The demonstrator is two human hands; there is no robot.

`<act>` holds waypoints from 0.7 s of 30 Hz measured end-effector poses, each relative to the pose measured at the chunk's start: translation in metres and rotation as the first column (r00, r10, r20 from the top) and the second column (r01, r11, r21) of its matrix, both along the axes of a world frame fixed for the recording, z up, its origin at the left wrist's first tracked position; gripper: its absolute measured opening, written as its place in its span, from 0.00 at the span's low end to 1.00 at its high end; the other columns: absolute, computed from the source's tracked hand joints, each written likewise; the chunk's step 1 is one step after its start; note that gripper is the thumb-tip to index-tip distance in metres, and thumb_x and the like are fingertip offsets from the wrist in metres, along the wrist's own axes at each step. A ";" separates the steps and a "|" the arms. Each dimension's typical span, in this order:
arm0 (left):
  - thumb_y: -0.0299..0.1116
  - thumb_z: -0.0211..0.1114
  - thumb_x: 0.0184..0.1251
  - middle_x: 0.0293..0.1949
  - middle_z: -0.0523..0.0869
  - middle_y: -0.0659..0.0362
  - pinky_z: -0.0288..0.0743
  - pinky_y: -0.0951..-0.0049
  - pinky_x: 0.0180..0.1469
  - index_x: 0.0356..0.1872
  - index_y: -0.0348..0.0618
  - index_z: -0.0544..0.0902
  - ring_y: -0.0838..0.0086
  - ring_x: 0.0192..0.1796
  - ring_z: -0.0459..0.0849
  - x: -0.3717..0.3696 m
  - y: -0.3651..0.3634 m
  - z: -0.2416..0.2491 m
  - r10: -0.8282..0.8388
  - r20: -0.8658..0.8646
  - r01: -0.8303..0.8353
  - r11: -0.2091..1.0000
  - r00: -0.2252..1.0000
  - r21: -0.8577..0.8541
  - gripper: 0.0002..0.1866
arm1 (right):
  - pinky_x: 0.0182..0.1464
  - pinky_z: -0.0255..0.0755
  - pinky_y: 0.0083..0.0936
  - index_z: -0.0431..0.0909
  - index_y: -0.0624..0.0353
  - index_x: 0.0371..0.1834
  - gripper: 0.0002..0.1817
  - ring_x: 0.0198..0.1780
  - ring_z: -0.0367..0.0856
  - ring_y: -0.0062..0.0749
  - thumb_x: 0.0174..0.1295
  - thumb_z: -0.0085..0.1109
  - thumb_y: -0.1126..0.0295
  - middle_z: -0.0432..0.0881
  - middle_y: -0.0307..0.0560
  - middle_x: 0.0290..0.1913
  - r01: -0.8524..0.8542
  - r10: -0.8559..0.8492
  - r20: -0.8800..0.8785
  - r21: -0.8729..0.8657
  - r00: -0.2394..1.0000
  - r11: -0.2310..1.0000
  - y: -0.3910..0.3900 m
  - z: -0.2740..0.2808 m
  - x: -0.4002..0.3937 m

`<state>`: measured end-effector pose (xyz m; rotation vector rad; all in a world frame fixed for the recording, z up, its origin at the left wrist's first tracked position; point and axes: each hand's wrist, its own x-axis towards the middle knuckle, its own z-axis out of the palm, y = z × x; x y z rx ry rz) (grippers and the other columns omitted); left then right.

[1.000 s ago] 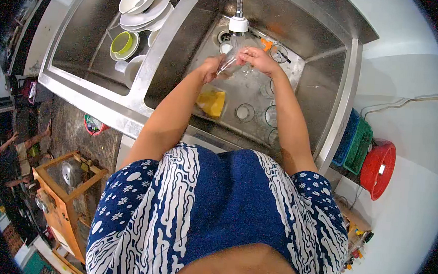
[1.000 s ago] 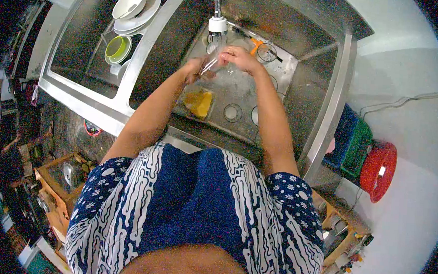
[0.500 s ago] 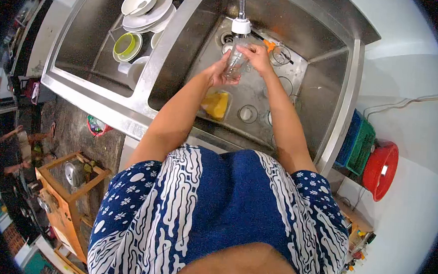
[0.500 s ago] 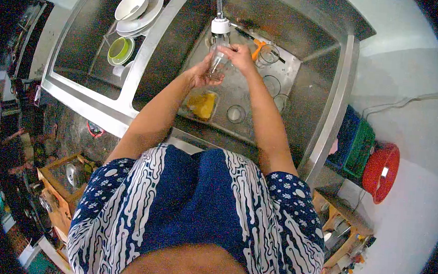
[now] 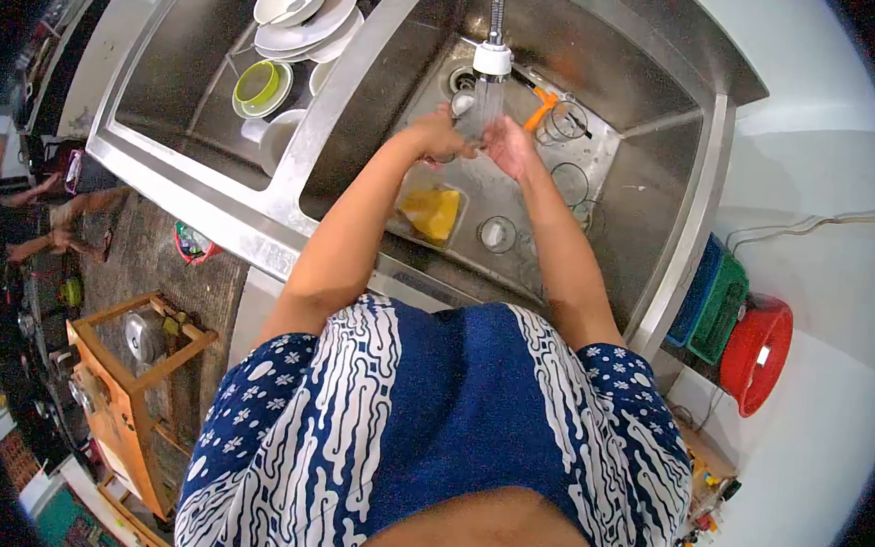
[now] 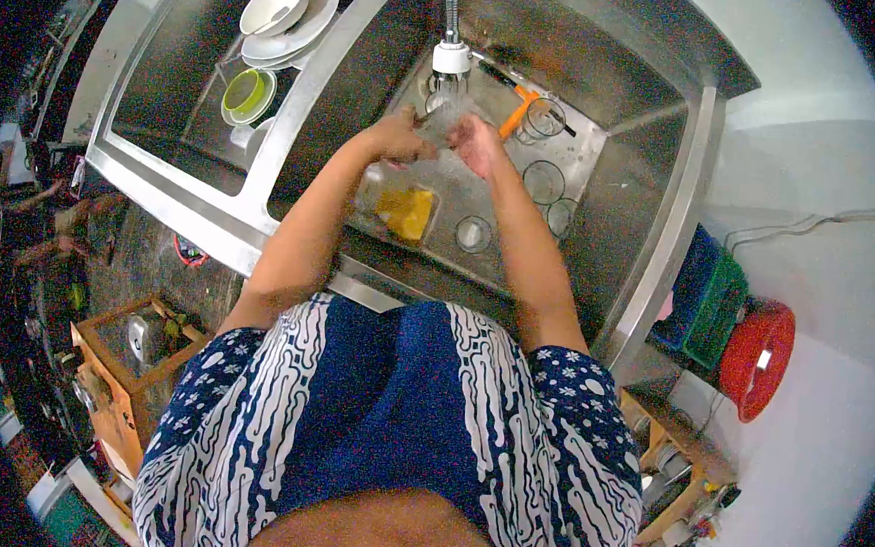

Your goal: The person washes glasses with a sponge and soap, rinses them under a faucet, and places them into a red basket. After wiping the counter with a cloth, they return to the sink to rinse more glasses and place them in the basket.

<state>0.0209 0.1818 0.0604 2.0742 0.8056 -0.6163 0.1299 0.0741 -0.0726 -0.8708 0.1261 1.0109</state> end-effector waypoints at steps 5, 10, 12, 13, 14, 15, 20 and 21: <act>0.44 0.66 0.36 0.36 0.76 0.48 0.72 0.66 0.37 0.51 0.39 0.56 0.61 0.39 0.76 -0.009 -0.001 0.037 -0.266 -0.133 0.297 0.832 0.955 0.468 0.40 | 0.33 0.67 0.28 0.65 0.60 0.38 0.18 0.31 0.71 0.34 0.47 0.52 0.62 0.71 0.48 0.32 0.256 0.376 0.773 -0.554 0.510 0.792 0.022 -0.010 0.017; 0.41 0.66 0.35 0.35 0.76 0.48 0.70 0.65 0.41 0.45 0.41 0.60 0.58 0.40 0.75 -0.034 -0.006 0.072 -0.322 -0.093 0.316 0.761 0.942 0.567 0.33 | 0.44 0.63 0.31 0.59 0.59 0.50 0.32 0.44 0.65 0.45 0.36 0.57 0.70 0.63 0.57 0.47 0.445 0.580 0.753 -0.424 -0.311 0.789 0.060 -0.049 0.025; 0.40 0.66 0.34 0.36 0.75 0.48 0.69 0.64 0.39 0.41 0.42 0.61 0.57 0.39 0.75 -0.049 -0.005 0.076 -0.349 0.055 0.276 0.819 0.936 0.503 0.31 | 0.50 0.58 0.33 0.58 0.60 0.51 0.36 0.50 0.60 0.50 0.32 0.58 0.74 0.61 0.59 0.49 0.385 0.615 0.745 -0.504 -0.259 0.773 0.057 -0.051 0.014; 0.40 0.66 0.34 0.36 0.75 0.48 0.69 0.64 0.39 0.41 0.42 0.61 0.57 0.39 0.75 -0.056 -0.008 0.078 -0.330 0.054 0.261 0.828 0.943 0.496 0.31 | 0.47 0.61 0.32 0.55 0.58 0.53 0.37 0.48 0.63 0.50 0.34 0.58 0.71 0.58 0.58 0.51 0.403 0.605 0.754 -0.485 -0.257 0.776 0.052 -0.051 0.011; 0.40 0.66 0.33 0.36 0.75 0.48 0.69 0.63 0.38 0.39 0.42 0.61 0.56 0.38 0.75 -0.062 -0.010 0.081 -0.323 0.120 0.232 0.851 0.939 0.471 0.30 | 0.44 0.65 0.32 0.52 0.56 0.55 0.38 0.46 0.65 0.49 0.36 0.58 0.68 0.56 0.58 0.53 0.422 0.591 0.765 -0.462 -0.256 0.780 0.049 -0.050 0.008; 0.40 0.66 0.33 0.36 0.75 0.48 0.70 0.63 0.37 0.38 0.43 0.62 0.56 0.38 0.75 -0.068 -0.011 0.082 -0.316 0.186 0.205 0.869 0.930 0.449 0.29 | 0.42 0.69 0.31 0.49 0.54 0.57 0.40 0.44 0.68 0.49 0.38 0.59 0.65 0.54 0.57 0.55 0.442 0.575 0.777 -0.435 -0.255 0.784 0.048 -0.046 0.005; 0.40 0.65 0.35 0.35 0.74 0.49 0.69 0.63 0.37 0.38 0.43 0.62 0.56 0.37 0.75 -0.096 -0.025 0.077 -0.239 0.456 0.010 0.893 0.857 0.450 0.28 | 0.52 0.57 0.35 0.62 0.62 0.49 0.35 0.42 0.70 0.44 0.39 0.58 0.54 0.67 0.54 0.47 0.442 0.945 0.192 -0.847 -0.266 0.297 0.047 -0.078 0.024; 0.40 0.65 0.35 0.35 0.74 0.49 0.68 0.63 0.36 0.38 0.43 0.62 0.56 0.36 0.75 -0.104 -0.030 0.079 -0.214 0.510 -0.047 0.891 0.833 0.451 0.28 | 0.52 0.57 0.35 0.63 0.64 0.47 0.34 0.44 0.70 0.44 0.38 0.58 0.54 0.68 0.55 0.46 0.315 0.892 0.450 -0.853 0.043 0.415 0.045 -0.131 0.039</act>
